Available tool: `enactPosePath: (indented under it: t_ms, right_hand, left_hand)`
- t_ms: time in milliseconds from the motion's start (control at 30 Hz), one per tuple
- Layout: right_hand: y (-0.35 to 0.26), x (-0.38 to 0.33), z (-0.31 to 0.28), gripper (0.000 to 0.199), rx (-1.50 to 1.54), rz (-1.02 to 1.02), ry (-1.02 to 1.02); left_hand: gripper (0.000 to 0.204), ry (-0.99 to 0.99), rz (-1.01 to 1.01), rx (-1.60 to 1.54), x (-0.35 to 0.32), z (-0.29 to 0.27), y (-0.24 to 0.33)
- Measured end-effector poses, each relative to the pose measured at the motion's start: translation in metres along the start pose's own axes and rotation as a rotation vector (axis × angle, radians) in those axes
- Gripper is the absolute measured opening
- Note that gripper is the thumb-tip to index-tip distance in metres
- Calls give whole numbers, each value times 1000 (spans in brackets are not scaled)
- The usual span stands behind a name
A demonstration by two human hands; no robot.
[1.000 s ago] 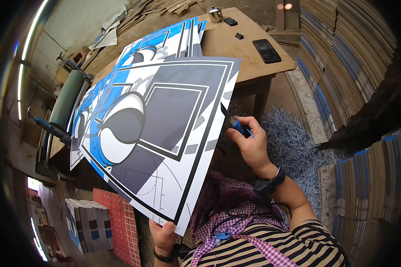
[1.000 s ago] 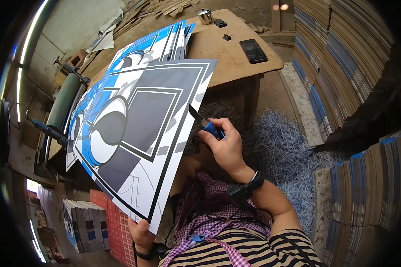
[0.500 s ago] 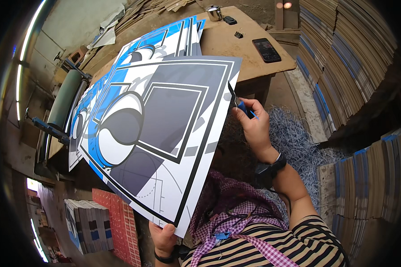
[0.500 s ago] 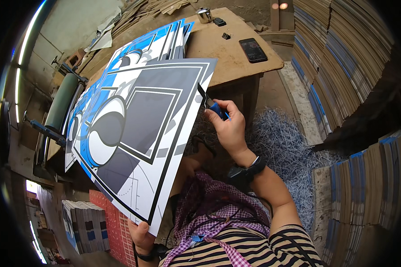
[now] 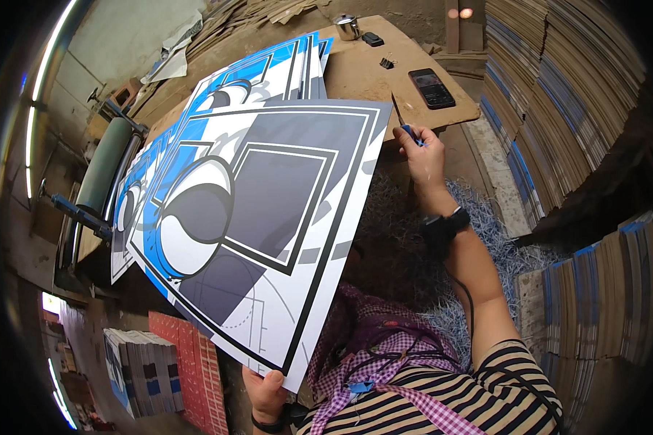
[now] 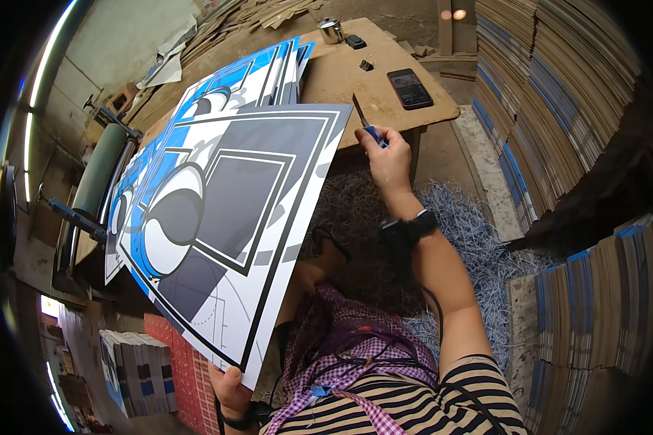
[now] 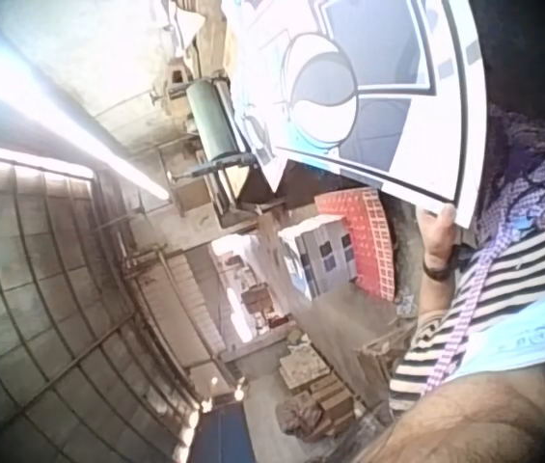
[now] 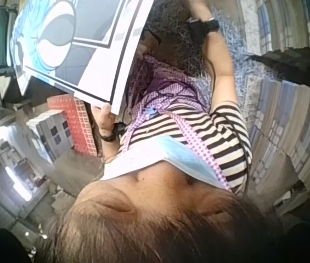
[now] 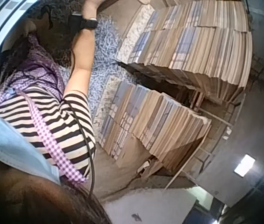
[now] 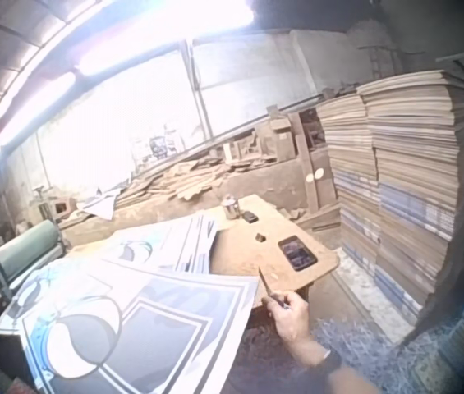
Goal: Using a small hand-held blade to cut along the edges of printed paper sheets on a workshop table.
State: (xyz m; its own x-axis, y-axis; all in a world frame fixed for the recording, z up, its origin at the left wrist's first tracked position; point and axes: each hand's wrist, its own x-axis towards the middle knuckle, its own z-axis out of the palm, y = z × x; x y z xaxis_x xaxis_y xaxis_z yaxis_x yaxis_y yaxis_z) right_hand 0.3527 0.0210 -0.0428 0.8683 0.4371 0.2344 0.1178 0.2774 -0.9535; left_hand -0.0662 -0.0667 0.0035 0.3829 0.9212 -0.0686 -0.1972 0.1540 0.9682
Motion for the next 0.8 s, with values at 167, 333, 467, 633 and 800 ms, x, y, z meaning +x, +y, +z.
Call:
enactPosePath:
  t_ms: [167, 333, 467, 633, 800]
  right_hand:
    - [9, 5, -15, 33, 113, 180, -49]
    - [-23, -55, -26, 34, 372, 258, -187]
    - [-28, -94, -27, 33, 320, 289, -594]
    - [-35, -101, -23, 32, 299, 259, -674]
    - [-30, -90, -19, 32, 255, 222, -716]
  left_hand:
    - [74, 16, -8, 10, 0, 1, 4]
    - [74, 32, 11, 20, -1, 4, 6]
    - [77, 37, 26, 30, 3, 10, 7]
    - [77, 34, 25, 64, 4, 13, 7]
    - [75, 38, 36, 73, 3, 14, 7]
